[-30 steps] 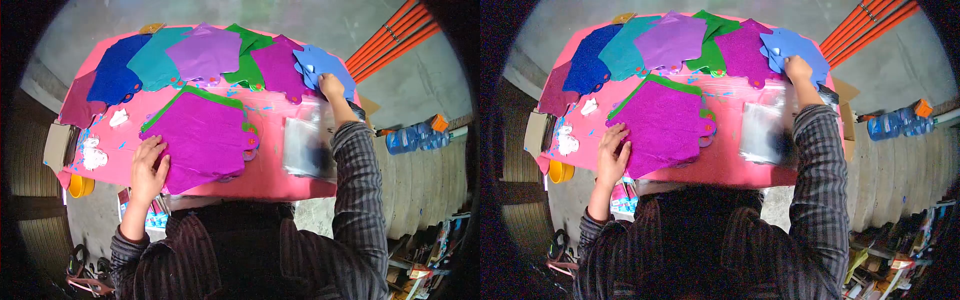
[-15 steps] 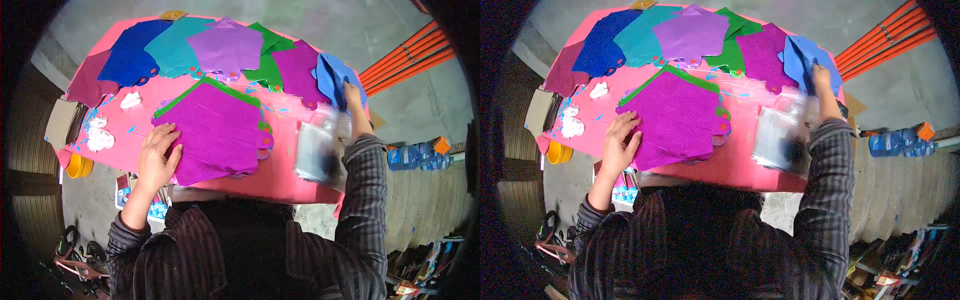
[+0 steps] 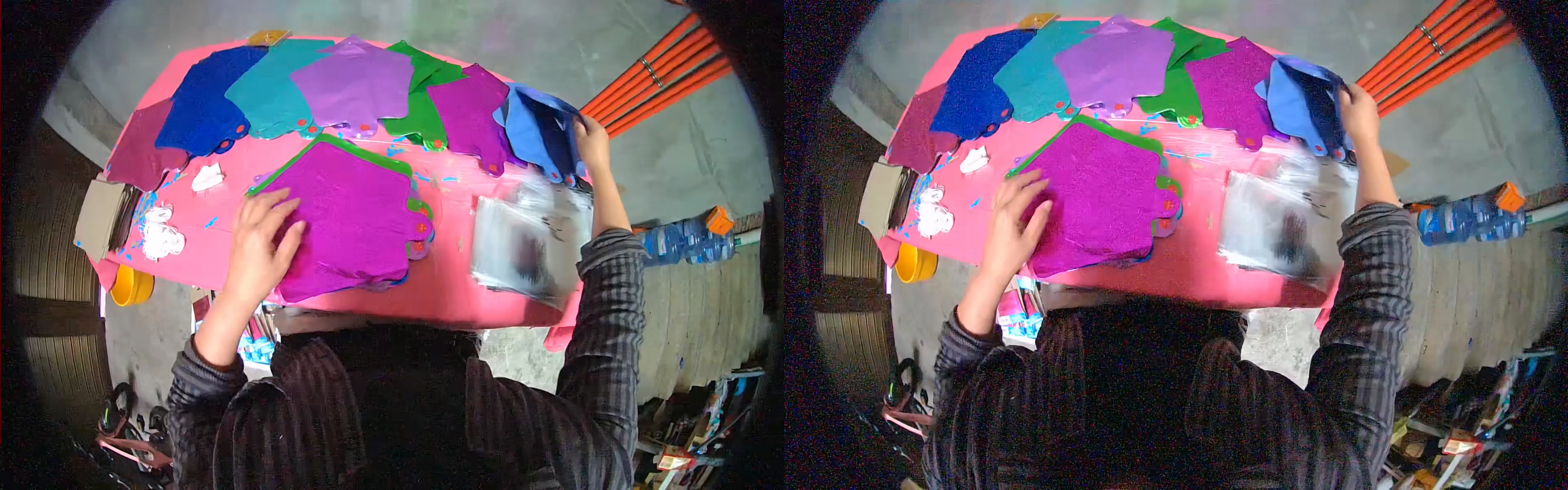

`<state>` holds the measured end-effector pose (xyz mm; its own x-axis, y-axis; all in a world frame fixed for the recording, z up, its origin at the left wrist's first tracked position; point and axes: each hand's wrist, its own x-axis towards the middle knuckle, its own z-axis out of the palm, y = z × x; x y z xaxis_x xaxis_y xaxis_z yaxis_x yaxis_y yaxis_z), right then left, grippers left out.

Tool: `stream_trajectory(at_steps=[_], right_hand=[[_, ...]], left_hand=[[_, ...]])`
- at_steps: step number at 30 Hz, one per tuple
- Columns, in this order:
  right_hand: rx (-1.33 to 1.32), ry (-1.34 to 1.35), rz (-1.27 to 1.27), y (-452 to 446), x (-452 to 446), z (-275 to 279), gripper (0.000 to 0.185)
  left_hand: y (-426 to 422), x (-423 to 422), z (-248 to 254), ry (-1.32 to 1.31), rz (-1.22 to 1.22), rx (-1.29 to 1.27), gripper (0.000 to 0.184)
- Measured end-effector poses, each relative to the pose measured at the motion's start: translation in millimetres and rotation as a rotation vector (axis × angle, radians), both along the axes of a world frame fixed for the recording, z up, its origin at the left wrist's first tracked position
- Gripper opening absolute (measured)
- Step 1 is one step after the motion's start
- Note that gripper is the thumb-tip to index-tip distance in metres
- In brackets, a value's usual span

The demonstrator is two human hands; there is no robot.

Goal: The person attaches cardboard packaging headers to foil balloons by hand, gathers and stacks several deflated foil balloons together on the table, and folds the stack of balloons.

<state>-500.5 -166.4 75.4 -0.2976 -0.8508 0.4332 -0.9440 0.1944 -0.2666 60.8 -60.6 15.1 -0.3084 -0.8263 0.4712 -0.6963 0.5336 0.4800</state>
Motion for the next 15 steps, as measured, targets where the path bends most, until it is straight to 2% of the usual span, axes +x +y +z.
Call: stream_trajectory(at_steps=[4,6,8,12,15], right_hand=[[-0.012,0.043,-0.075,13,32,-1,0.031],[-0.025,0.037,-0.078,13,32,-5,0.031],[-0.036,0.033,-0.074,9,31,-10,0.031],[-0.031,0.062,-0.078,7,30,-14,0.029],[-0.054,0.001,-0.052,11,33,-10,0.029]], left_hand=[[-44,-64,23,-0.059,-0.33,-0.078,0.028],[-77,-111,13,-0.003,-0.594,-0.087,0.031],[-101,-166,6,-0.044,-0.737,-0.112,0.035],[-126,-269,-13,-0.119,-0.713,-0.076,0.044],[-135,-309,-32,-0.174,-0.679,-0.041,0.048]])
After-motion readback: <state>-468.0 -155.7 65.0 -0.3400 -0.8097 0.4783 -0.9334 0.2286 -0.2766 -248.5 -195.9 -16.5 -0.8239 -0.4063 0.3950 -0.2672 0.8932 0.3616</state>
